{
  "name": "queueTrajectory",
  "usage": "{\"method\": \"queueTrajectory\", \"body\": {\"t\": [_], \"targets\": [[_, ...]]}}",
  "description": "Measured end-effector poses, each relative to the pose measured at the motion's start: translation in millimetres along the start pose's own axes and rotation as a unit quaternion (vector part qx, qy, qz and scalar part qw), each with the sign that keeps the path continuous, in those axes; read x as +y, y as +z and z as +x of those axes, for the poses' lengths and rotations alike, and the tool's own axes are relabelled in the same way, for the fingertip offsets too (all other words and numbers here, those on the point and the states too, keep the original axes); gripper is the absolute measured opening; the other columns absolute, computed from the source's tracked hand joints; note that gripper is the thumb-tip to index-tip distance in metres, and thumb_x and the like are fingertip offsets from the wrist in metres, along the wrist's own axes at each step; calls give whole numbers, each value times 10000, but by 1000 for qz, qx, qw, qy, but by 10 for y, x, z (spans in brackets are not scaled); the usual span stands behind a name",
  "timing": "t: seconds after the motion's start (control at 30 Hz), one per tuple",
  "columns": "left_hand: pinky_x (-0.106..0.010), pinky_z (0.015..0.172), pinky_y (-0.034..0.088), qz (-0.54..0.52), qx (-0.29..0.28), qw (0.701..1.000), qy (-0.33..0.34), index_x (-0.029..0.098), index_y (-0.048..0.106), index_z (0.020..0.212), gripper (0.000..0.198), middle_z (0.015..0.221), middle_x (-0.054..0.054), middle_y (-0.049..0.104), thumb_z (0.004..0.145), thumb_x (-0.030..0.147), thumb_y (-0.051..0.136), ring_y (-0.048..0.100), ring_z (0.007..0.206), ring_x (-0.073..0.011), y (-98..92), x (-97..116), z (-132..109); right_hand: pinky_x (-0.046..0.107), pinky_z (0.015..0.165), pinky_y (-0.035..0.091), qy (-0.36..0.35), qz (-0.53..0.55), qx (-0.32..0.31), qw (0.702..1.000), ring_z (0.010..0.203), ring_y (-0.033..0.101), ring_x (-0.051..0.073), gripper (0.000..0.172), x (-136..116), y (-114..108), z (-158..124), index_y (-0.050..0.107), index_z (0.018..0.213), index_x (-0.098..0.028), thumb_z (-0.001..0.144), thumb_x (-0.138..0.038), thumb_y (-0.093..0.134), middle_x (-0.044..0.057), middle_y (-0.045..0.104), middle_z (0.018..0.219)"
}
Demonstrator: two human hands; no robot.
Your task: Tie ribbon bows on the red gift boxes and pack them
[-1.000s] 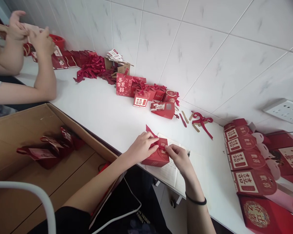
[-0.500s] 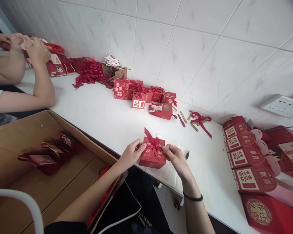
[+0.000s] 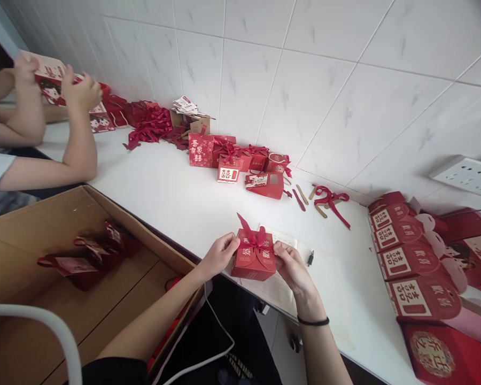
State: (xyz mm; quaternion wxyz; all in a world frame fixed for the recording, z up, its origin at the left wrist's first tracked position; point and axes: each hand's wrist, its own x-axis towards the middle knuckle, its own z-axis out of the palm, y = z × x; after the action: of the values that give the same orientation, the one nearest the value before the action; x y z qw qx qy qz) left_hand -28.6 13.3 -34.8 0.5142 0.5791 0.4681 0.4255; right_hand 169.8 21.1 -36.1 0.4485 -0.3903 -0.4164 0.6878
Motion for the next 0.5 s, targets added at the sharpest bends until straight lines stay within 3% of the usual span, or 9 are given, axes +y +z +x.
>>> {"method": "queueTrajectory", "body": {"t": [0.13, 0.2, 0.33, 0.4, 0.5], "targets": [[-262, 613, 350, -21, -8, 999, -25, 189, 358, 645, 374, 645, 33, 405, 863, 490, 403, 402, 617, -110, -39, -12, 4, 233, 498, 243, 5, -93, -1, 996, 485, 261, 83, 494, -44, -68, -26, 374, 562, -195, 706, -560, 675, -61, 316, 518], [-279, 643, 386, -20, -12, 999, -42, 190, 395, 708, 368, 710, 16, 465, 843, 532, 419, 459, 660, -126, -53, 5, -17, 243, 528, 292, -7, -169, 32, 985, 514, 328, 99, 487, -118, -110, -20, 413, 574, -190, 740, -602, 615, -38, 392, 538], [-331, 723, 452, 28, 60, 995, -80, 193, 414, 946, 438, 1020, -67, 517, 734, 535, 587, 550, 832, -179, -4, 48, -68, 272, 641, 391, -35, -266, 120, 956, 671, 486, 158, 501, -296, -99, 129, 529, 632, -177, 728, -668, 557, 19, 541, 661], [-359, 792, 465, 50, 84, 992, -84, 187, 402, 1019, 504, 1139, -113, 489, 698, 483, 653, 546, 984, -223, 42, 67, -78, 279, 670, 406, 1, -264, 79, 961, 712, 516, 170, 484, -352, -34, 254, 573, 645, -162, 703, -641, 597, 31, 581, 702], [-376, 855, 475, 44, 62, 994, -74, 183, 397, 1054, 481, 1199, -130, 493, 722, 422, 650, 502, 1127, -246, 67, 108, -66, 259, 602, 383, 41, -197, 7, 980, 589, 478, 127, 431, -367, 74, 418, 570, 600, -147, 645, -556, 698, -3, 557, 600]]}}
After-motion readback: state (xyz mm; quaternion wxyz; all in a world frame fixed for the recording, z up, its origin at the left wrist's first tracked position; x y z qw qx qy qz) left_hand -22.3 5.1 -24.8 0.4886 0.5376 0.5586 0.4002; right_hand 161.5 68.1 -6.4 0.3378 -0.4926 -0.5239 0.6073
